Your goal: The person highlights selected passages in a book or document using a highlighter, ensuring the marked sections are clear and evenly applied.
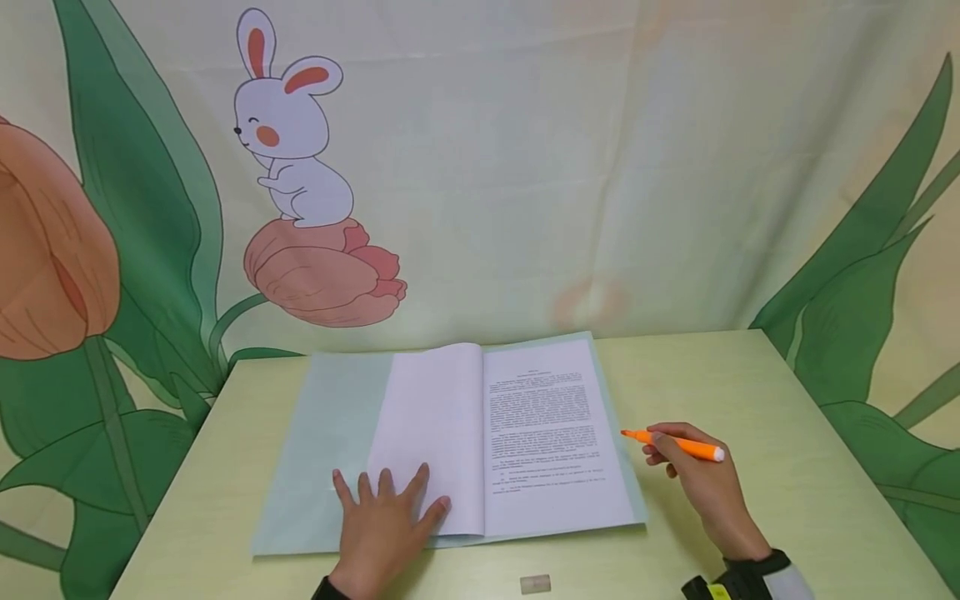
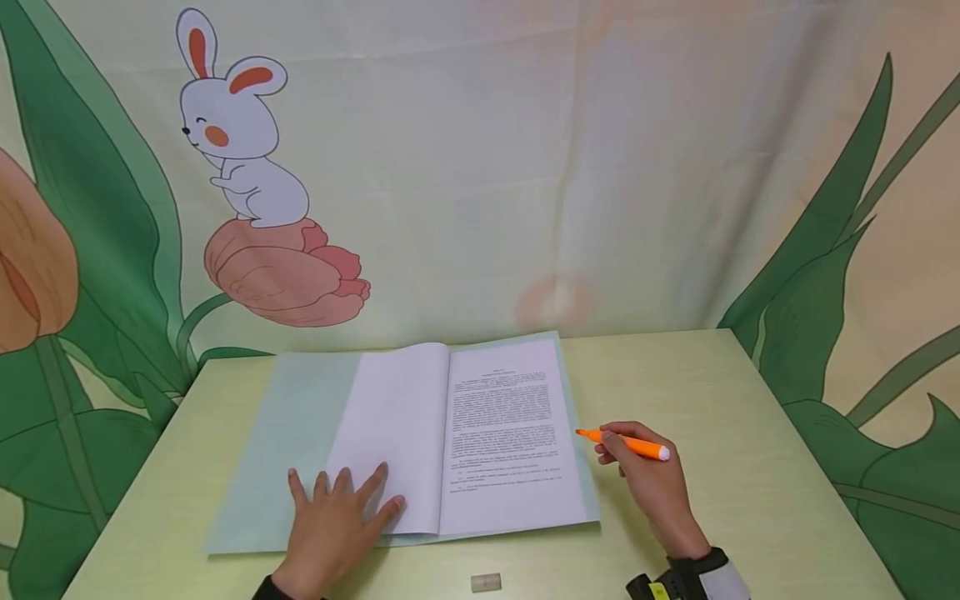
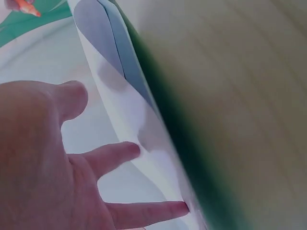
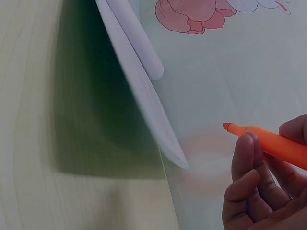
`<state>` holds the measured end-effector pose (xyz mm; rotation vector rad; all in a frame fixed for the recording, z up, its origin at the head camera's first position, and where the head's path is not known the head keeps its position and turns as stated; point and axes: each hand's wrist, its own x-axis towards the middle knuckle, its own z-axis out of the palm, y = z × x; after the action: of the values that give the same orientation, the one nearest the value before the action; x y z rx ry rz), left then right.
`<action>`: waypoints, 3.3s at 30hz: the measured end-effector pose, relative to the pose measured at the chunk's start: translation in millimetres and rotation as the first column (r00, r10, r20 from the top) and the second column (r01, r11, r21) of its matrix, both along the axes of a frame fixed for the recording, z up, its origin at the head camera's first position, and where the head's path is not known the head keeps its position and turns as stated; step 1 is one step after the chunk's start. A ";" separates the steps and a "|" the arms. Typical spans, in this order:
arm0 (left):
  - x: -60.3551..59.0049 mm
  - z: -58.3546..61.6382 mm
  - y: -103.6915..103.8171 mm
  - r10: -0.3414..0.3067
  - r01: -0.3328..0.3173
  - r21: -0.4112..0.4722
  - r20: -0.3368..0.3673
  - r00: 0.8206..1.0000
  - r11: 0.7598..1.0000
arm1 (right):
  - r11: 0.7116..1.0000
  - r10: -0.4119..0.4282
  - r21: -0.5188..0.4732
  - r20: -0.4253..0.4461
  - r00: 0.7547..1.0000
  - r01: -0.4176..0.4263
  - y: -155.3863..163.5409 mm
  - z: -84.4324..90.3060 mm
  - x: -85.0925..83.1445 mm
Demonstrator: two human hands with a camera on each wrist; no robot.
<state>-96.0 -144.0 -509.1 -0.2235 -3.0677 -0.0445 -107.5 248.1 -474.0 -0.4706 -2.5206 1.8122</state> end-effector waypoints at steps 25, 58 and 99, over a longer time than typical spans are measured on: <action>-1.9 -5.2 20.8 -0.094 0.083 0.138 0.074 0.993 0.987 | 0.999 -0.033 0.015 0.024 0.999 0.032 -4.7 1.5 -2.7; -16.0 2.4 55.2 -0.381 0.369 0.118 0.099 0.920 0.922 | 1.000 0.000 0.013 -0.007 1.000 0.000 -12.1 2.6 -12.2; -12.2 -0.9 57.1 -0.338 0.324 0.115 0.147 0.930 0.939 | 0.972 0.230 0.092 -0.173 0.958 -0.217 -72.9 35.4 -105.3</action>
<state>-108.2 -86.9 -510.0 -0.7679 -3.1400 -0.2265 -212.8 175.2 -438.6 -0.0147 -2.5878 1.7290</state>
